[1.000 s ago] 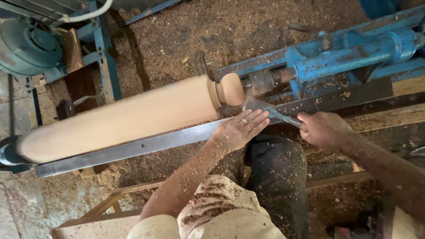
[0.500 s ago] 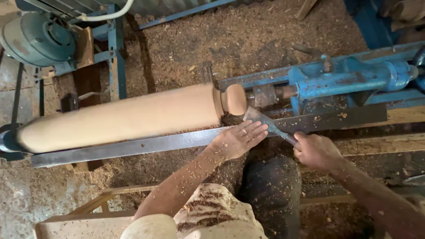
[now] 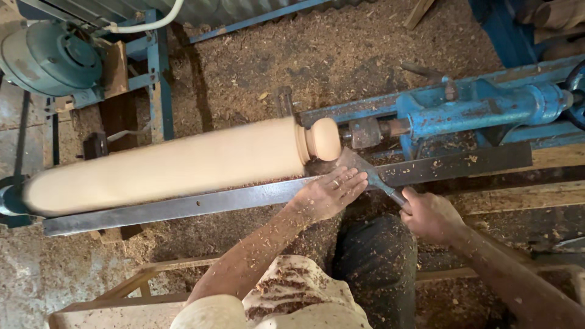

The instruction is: The person uses a chisel to shape a rotating wooden piece mounted on a lathe, progressively refining the end into a rounded form. The person then uses sandpaper to smooth the shaped surface while the lathe continues to spin.

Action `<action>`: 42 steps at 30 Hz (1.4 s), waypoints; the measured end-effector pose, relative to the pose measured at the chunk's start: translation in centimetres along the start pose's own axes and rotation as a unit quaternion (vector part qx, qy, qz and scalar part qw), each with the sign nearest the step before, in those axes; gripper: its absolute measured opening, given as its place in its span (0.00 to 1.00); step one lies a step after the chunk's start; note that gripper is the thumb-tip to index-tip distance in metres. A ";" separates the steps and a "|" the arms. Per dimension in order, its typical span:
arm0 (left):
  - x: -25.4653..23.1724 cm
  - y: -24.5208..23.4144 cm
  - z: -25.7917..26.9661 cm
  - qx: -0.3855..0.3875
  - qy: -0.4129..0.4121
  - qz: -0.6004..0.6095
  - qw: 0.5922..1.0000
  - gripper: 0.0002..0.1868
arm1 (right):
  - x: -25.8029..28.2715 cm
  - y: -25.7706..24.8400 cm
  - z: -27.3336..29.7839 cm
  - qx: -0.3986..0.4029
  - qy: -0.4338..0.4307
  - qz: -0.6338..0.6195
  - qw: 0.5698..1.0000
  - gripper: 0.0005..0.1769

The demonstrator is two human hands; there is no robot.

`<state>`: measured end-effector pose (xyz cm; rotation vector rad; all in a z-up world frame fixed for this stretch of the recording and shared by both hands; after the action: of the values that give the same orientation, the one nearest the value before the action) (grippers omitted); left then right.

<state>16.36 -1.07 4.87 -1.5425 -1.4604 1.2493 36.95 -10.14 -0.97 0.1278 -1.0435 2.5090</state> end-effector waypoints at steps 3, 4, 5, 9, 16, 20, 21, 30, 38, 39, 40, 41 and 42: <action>0.1 -0.2 0.2 -0.017 0.001 -0.012 1.000 0.26 | 0.7 0.1 0.3 -0.042 -0.020 -0.015 0.999 0.19; 0.1 -0.2 0.2 -0.015 0.001 -0.015 1.000 0.26 | 0.8 0.2 0.5 -0.052 -0.015 -0.021 0.998 0.18; 0.0 -0.1 0.3 -0.014 0.002 -0.017 1.000 0.26 | 0.9 0.3 0.6 -0.062 -0.011 -0.028 0.998 0.18; 0.0 0.4 0.8 -0.010 0.004 -0.018 1.000 0.26 | 1.4 1.3 1.1 -0.040 0.017 -0.039 0.998 0.19; 0.1 1.7 2.1 -0.004 0.018 -0.040 0.999 0.27 | 3.0 2.3 2.5 -0.044 0.067 -0.074 0.994 0.21; 0.2 1.9 2.6 -0.016 0.029 -0.048 0.998 0.27 | 4.0 2.8 3.1 -0.096 0.046 -0.102 0.989 0.22; 0.3 2.0 2.6 -0.022 0.029 -0.047 0.998 0.27 | 4.3 3.0 3.1 -0.105 0.039 -0.112 0.987 0.22; 0.5 2.8 3.9 -0.063 0.009 0.003 0.998 0.24 | 6.2 5.1 4.2 -0.155 0.049 -0.125 0.979 0.21; 0.9 3.0 4.2 -0.055 -0.013 -0.001 0.998 0.21 | 9.3 7.5 5.1 -0.146 0.105 -0.159 0.971 0.21; 0.9 2.6 4.3 -0.072 -0.011 0.001 0.997 0.21 | 9.7 7.5 5.2 -0.160 0.100 -0.168 0.968 0.22; 0.8 2.3 4.4 -0.089 -0.009 0.004 0.996 0.20 | 10.2 7.6 5.3 -0.169 0.101 -0.170 0.966 0.23; 0.8 1.9 4.4 -0.106 -0.006 0.006 0.994 0.20 | 10.6 7.6 5.4 -0.178 0.102 -0.172 0.964 0.23; 0.8 2.0 4.4 -0.100 -0.009 0.015 0.995 0.19 | 11.0 7.6 5.6 -0.187 0.102 -0.173 0.961 0.24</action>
<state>12.88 -1.20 1.47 -1.6933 -1.6190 1.1657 23.43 -15.07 0.60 -0.0567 -1.2632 1.9324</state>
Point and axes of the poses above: each hand's wrist, its own z-axis away from the middle knuckle, its own y-axis out of the palm, x = y × z, the point moved 7 cm from there along -z, towards the middle knuckle, and after that the axes turned 5 degrees about z, right-handed, at the moved point
